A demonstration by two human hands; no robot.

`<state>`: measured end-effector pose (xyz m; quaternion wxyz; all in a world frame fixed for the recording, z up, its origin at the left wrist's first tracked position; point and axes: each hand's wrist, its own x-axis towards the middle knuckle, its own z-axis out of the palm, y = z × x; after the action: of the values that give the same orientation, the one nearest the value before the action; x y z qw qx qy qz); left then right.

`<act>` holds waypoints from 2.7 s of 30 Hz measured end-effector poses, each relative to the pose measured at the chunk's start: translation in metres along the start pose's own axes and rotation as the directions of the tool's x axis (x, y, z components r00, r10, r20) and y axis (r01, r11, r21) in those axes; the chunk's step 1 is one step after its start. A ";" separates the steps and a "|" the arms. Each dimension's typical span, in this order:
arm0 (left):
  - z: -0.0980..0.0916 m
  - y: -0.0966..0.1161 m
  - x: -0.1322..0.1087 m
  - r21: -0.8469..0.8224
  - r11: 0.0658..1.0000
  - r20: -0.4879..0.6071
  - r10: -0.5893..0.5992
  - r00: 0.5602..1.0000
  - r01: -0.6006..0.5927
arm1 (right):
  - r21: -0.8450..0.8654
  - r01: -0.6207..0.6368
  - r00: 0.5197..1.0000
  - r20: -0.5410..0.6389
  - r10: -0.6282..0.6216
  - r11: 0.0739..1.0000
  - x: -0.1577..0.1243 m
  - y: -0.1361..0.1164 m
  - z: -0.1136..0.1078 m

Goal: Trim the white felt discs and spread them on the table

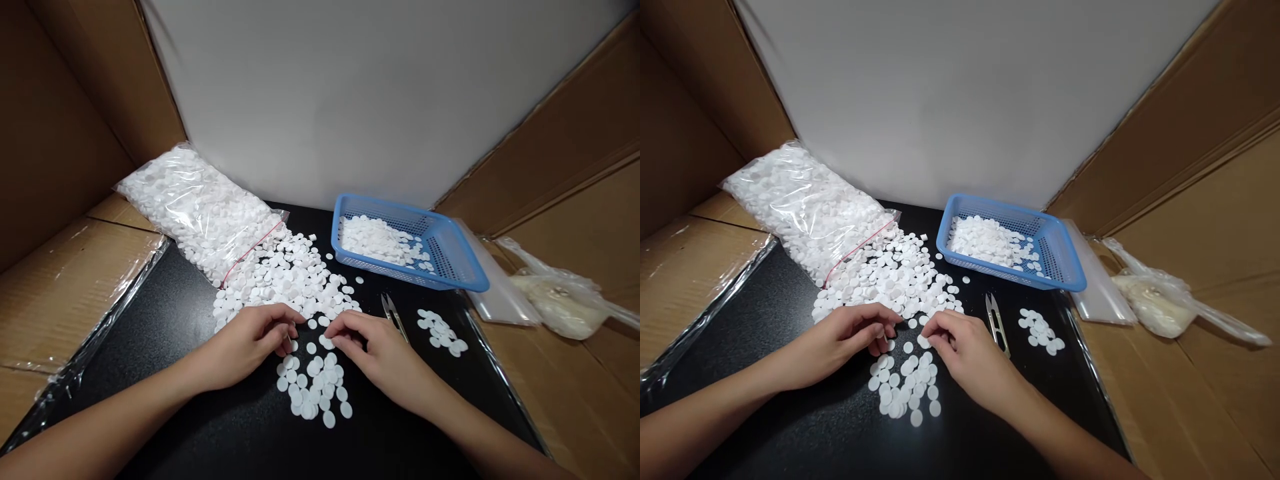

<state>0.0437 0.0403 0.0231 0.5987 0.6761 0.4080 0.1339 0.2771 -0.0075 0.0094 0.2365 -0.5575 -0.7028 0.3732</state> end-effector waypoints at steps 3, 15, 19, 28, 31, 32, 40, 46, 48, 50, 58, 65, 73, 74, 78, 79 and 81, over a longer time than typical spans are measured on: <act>-0.004 -0.001 0.000 -0.057 0.998 0.025 -0.009 1.000 0.010 | -0.038 0.006 1.000 -0.011 -0.007 0.999 0.000 0.000 0.001; 0.013 0.002 -0.011 0.225 0.927 0.169 0.267 0.949 -0.301 | -0.101 0.071 0.997 0.039 -0.067 0.992 -0.003 -0.005 -0.004; 0.011 -0.003 -0.011 0.214 0.949 0.111 0.211 0.971 -0.231 | -0.087 0.084 0.996 0.000 -0.084 0.993 -0.003 -0.004 -0.006; 0.008 -0.006 -0.003 0.171 0.982 -0.062 0.086 0.994 -0.075 | -0.150 -0.010 0.998 0.062 0.019 0.989 -0.002 0.000 -0.010; 0.010 -0.005 -0.003 0.171 0.984 -0.040 0.052 0.998 -0.044 | -0.125 -0.064 0.992 0.096 0.076 0.990 -0.004 -0.004 -0.016; 0.010 -0.004 -0.003 0.162 0.986 -0.037 0.043 0.998 -0.036 | -0.100 -0.072 0.992 0.100 0.082 0.992 -0.004 -0.006 -0.018; 0.002 0.002 -0.004 0.040 0.999 0.023 -0.017 1.000 0.016 | -0.003 -0.077 0.980 0.182 0.076 0.997 -0.005 -0.007 -0.015; 0.001 0.002 -0.005 0.073 0.995 -0.042 0.075 0.996 -0.072 | -0.129 -0.006 0.998 0.064 0.014 0.992 -0.001 -0.004 -0.003; 0.000 0.001 -0.007 0.145 0.983 -0.005 0.112 0.994 -0.110 | -0.156 -0.010 0.998 0.062 0.020 0.988 0.000 -0.005 -0.001; 0.000 0.002 -0.009 0.149 0.981 0.085 0.111 0.990 -0.123 | -0.154 -0.006 0.997 0.073 0.018 0.988 0.000 -0.005 -0.002; 0.017 -0.001 0.001 0.642 0.694 0.052 0.384 0.922 -0.326 | -0.128 0.125 0.992 0.030 -0.122 0.984 -0.002 -0.006 -0.001; 0.028 0.002 0.006 0.629 0.738 0.022 0.296 0.955 -0.244 | -0.174 0.154 0.987 0.077 -0.142 0.973 -0.003 -0.007 -0.012; 0.019 -0.007 0.000 0.628 0.621 0.163 0.485 0.859 -0.470 | -0.341 0.215 0.959 -0.102 -0.264 0.915 0.007 0.010 -0.006; 0.015 -0.007 -0.002 0.601 0.646 0.166 0.474 0.865 -0.470 | -0.359 0.240 0.952 -0.096 -0.291 0.902 0.008 0.012 -0.003; -0.001 -0.004 -0.004 0.512 0.805 -0.021 0.360 0.933 -0.300 | -0.403 0.291 0.929 -0.096 -0.357 0.868 0.009 0.015 0.003; -0.004 -0.004 -0.003 0.501 0.826 -0.064 0.332 0.941 -0.257 | -0.408 0.299 0.925 -0.101 -0.367 0.863 0.008 0.015 0.002; -0.006 -0.004 -0.003 0.483 0.850 -0.096 0.291 0.952 -0.211 | -0.402 0.313 0.917 -0.109 -0.385 0.860 0.007 0.014 0.001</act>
<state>0.0363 0.0426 0.0222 0.3594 0.8344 0.3843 0.1642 0.2827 0.0007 -0.0030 0.2532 -0.4875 -0.8257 0.1286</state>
